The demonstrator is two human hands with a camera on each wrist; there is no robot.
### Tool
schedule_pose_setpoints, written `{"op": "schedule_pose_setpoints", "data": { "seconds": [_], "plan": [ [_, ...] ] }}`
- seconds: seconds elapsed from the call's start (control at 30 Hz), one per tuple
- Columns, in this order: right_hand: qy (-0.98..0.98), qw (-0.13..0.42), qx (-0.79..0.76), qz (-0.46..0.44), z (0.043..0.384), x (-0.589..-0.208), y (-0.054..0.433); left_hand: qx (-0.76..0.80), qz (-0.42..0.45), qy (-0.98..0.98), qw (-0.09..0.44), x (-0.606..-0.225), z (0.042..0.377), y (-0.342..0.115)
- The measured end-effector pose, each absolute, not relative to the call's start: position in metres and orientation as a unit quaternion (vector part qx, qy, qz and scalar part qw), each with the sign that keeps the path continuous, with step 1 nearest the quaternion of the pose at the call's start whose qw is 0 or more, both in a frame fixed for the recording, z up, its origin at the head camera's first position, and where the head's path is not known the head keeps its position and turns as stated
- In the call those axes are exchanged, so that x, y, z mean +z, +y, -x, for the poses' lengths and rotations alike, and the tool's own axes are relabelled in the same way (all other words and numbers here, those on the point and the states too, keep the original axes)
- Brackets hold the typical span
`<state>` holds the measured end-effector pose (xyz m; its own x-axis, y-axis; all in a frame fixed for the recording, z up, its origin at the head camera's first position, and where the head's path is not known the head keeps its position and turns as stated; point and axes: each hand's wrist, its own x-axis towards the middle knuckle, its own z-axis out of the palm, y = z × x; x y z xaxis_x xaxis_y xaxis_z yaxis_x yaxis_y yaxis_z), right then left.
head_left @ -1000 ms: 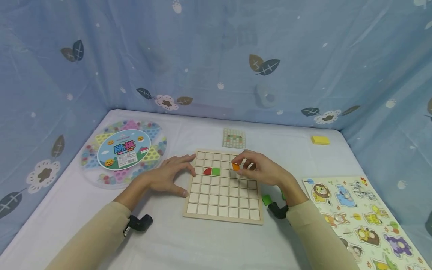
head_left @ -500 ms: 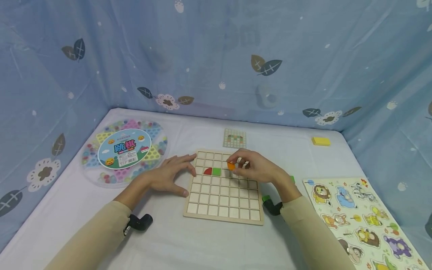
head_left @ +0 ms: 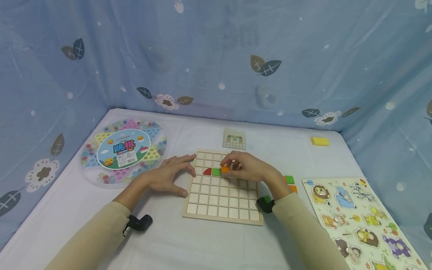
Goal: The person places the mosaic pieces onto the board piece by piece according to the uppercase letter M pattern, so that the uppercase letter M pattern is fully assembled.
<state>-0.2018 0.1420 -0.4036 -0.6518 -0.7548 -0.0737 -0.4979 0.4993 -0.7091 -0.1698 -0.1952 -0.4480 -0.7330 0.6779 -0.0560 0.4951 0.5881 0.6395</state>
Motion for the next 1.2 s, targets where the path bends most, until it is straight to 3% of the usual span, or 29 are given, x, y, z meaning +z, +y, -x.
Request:
{"op": "schedule_pose_setpoints", "data": {
  "seconds": [1.2],
  "plan": [
    [0.880, 0.194, -0.258, 0.347, 0.206, -0.411, 0.133, 0.308, -0.337, 0.878, 0.144, -0.450, 0.170, -0.196]
  ]
}}
